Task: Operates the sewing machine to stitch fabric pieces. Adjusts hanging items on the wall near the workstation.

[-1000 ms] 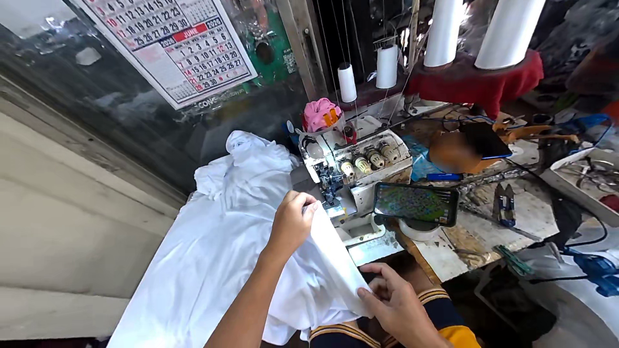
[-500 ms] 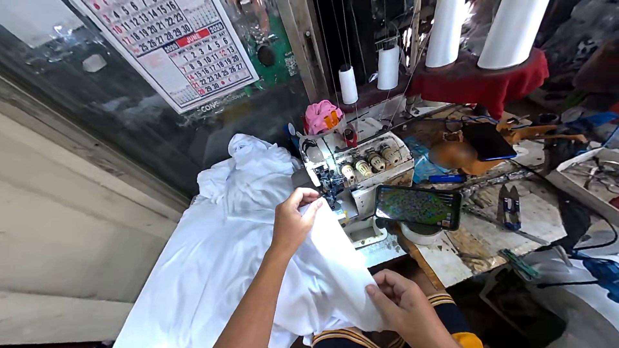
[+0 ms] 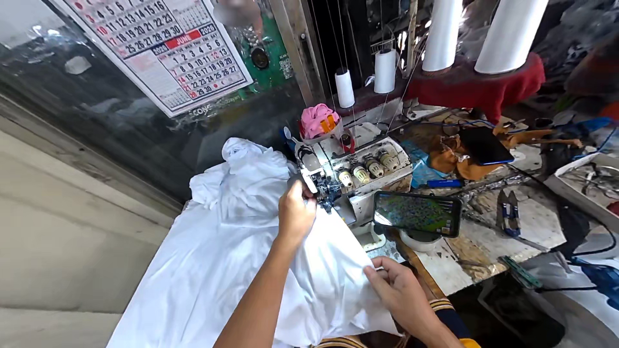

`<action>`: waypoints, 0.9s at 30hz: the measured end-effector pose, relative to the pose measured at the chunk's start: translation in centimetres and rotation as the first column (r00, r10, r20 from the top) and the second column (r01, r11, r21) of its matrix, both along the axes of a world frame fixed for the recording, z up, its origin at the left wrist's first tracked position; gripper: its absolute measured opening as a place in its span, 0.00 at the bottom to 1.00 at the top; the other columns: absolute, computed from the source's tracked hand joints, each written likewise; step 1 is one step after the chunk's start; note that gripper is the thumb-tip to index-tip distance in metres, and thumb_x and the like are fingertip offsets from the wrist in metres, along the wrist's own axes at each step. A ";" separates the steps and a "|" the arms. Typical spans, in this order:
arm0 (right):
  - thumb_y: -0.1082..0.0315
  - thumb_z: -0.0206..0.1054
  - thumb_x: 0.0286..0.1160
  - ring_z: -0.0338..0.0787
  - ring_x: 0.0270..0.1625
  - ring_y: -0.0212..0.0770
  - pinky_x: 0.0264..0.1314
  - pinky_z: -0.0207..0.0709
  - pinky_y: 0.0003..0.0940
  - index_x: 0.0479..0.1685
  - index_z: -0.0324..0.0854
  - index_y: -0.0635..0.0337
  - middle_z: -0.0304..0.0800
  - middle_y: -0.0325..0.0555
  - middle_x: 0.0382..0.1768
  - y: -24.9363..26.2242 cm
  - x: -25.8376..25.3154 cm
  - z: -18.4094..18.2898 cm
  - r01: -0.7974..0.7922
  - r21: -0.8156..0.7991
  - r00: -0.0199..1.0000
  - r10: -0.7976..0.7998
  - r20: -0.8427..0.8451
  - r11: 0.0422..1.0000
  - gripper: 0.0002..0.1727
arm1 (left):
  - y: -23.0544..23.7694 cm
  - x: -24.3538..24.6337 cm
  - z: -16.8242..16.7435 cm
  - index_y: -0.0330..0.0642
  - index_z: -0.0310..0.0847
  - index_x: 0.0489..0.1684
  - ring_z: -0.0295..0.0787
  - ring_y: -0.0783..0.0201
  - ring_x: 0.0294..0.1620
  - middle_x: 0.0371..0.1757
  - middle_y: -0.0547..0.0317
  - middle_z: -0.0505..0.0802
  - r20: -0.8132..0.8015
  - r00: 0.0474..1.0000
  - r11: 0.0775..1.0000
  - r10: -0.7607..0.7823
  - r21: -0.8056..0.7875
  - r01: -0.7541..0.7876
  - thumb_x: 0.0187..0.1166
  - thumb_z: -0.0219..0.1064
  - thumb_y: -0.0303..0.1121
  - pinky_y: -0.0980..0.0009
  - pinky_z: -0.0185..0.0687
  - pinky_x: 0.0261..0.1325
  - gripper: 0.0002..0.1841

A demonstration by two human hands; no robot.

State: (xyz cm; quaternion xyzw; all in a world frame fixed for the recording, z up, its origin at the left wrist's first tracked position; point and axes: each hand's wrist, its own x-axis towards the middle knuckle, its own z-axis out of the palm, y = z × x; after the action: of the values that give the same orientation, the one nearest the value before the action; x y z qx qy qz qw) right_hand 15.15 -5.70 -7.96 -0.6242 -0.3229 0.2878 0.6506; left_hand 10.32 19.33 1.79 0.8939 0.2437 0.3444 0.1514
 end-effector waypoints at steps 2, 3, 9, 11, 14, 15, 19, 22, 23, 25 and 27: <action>0.61 0.68 0.83 0.93 0.29 0.36 0.33 0.89 0.34 0.54 0.85 0.58 0.95 0.40 0.32 -0.8 -0.4 0.6 -0.088 -0.006 0.995 0.088 -0.053 0.996 0.12 | -0.7 -1.2 0.4 0.38 0.83 0.54 0.92 0.52 0.52 0.48 0.50 0.93 -0.069 0.998 1.000 -0.010 0.023 0.012 0.78 0.71 0.31 0.47 0.87 0.57 0.11; 0.64 0.70 0.81 0.95 0.33 0.37 0.37 0.92 0.36 0.55 0.85 0.59 0.96 0.41 0.35 -1.4 -0.7 1.0 -0.141 -0.002 0.987 0.141 -0.076 0.990 0.12 | -1.6 -2.2 0.4 0.39 0.86 0.56 0.88 0.50 0.60 0.54 0.50 0.92 -0.101 0.994 0.998 -0.035 0.051 0.040 0.80 0.68 0.35 0.45 0.83 0.65 0.13; 0.68 0.68 0.83 0.93 0.33 0.39 0.39 0.90 0.36 0.46 0.86 0.64 0.94 0.46 0.34 -2.4 -2.1 0.4 -0.200 0.075 0.961 0.210 -0.179 0.977 0.07 | -8.6 -4.9 -4.1 0.62 0.87 0.68 0.76 0.49 0.77 0.73 0.57 0.85 -0.115 0.992 0.971 0.058 0.238 -0.029 0.88 0.51 0.52 0.40 0.68 0.73 0.22; 0.66 0.67 0.84 0.91 0.30 0.38 0.35 0.88 0.36 0.47 0.86 0.64 0.92 0.46 0.31 -1.2 -1.7 1.3 -0.195 0.085 0.958 0.208 -0.195 0.977 0.09 | -7.3 -4.7 -3.3 0.65 0.87 0.68 0.73 0.48 0.80 0.77 0.58 0.83 -0.122 0.991 0.980 0.054 0.198 -0.029 0.89 0.50 0.51 0.37 0.66 0.75 0.21; 0.62 0.66 0.85 0.88 0.28 0.37 0.32 0.84 0.33 0.47 0.83 0.62 0.89 0.45 0.28 1.1 -0.5 1.8 -0.205 0.081 0.944 0.219 -0.246 0.975 0.10 | -5.1 -6.8 0.1 0.62 0.92 0.60 0.76 0.54 0.80 0.76 0.63 0.85 -0.124 0.992 0.995 -0.019 0.092 0.030 0.88 0.55 0.51 0.37 0.67 0.78 0.19; 0.63 0.66 0.85 0.88 0.28 0.37 0.32 0.84 0.33 0.48 0.82 0.62 0.90 0.45 0.29 1.3 -0.5 2.1 -0.211 0.111 0.933 0.234 -0.273 0.971 0.10 | -4.1 -8.4 1.1 0.58 0.92 0.59 0.78 0.54 0.77 0.74 0.62 0.86 -0.111 0.993 0.995 -0.031 0.087 0.041 0.88 0.56 0.50 0.38 0.69 0.77 0.19; 0.71 0.70 0.80 0.96 0.41 0.42 0.45 0.92 0.39 0.60 0.79 0.63 0.95 0.47 0.43 -1.2 -1.4 0.9 -0.268 0.119 0.940 0.287 -0.186 0.956 0.14 | -0.1 -19.2 -0.3 0.42 0.86 0.66 0.80 0.43 0.76 0.70 0.44 0.88 -0.232 0.966 0.993 0.111 -0.007 -0.116 0.87 0.60 0.51 0.35 0.72 0.76 0.24; 0.67 0.73 0.77 0.96 0.42 0.38 0.48 0.93 0.39 0.54 0.85 0.61 0.96 0.43 0.42 -3.8 -2.1 -2.5 -0.292 -0.066 0.956 0.289 -0.055 0.954 0.12 | 0.9 -26.2 -4.3 0.34 0.82 0.67 0.74 0.30 0.77 0.71 0.29 0.83 -0.366 0.902 0.964 0.230 -0.046 -0.264 0.80 0.68 0.53 0.29 0.67 0.75 0.30; 0.63 0.72 0.79 0.95 0.41 0.36 0.48 0.92 0.39 0.50 0.87 0.59 0.95 0.41 0.40 -4.4 -2.4 -3.8 -0.291 -0.147 0.955 0.296 0.009 0.945 0.10 | 0.9 -27.3 -4.8 0.31 0.83 0.61 0.77 0.33 0.75 0.68 0.29 0.85 -0.332 0.913 0.964 0.236 -0.039 -0.263 0.81 0.69 0.50 0.35 0.70 0.76 0.27; 0.55 0.70 0.81 0.94 0.39 0.34 0.47 0.91 0.40 0.49 0.89 0.54 0.95 0.39 0.37 -5.3 -2.7 -5.7 -0.274 -0.269 0.947 0.307 0.092 0.924 0.13 | 0.5 -28.4 -3.3 0.26 0.85 0.56 0.86 0.39 0.66 0.60 0.30 0.90 -0.246 0.929 0.960 0.276 0.024 -0.279 0.85 0.66 0.42 0.43 0.79 0.72 0.22; 0.55 0.70 0.82 0.95 0.36 0.34 0.41 0.92 0.38 0.51 0.88 0.55 0.95 0.38 0.37 -6.3 -3.0 -5.5 -0.285 -0.243 0.951 0.305 0.047 0.927 0.13 | 1.2 -28.9 -0.1 0.20 0.82 0.54 0.89 0.41 0.58 0.54 0.27 0.89 -0.123 0.935 0.939 0.332 0.133 -0.316 0.87 0.63 0.38 0.47 0.82 0.67 0.21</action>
State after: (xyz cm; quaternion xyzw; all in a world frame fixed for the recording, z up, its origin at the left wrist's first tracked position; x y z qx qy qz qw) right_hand 12.18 -12.02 -13.49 -0.6521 -0.4040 0.3918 0.5080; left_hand -18.53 20.49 1.67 0.8709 0.3784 0.3126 0.0244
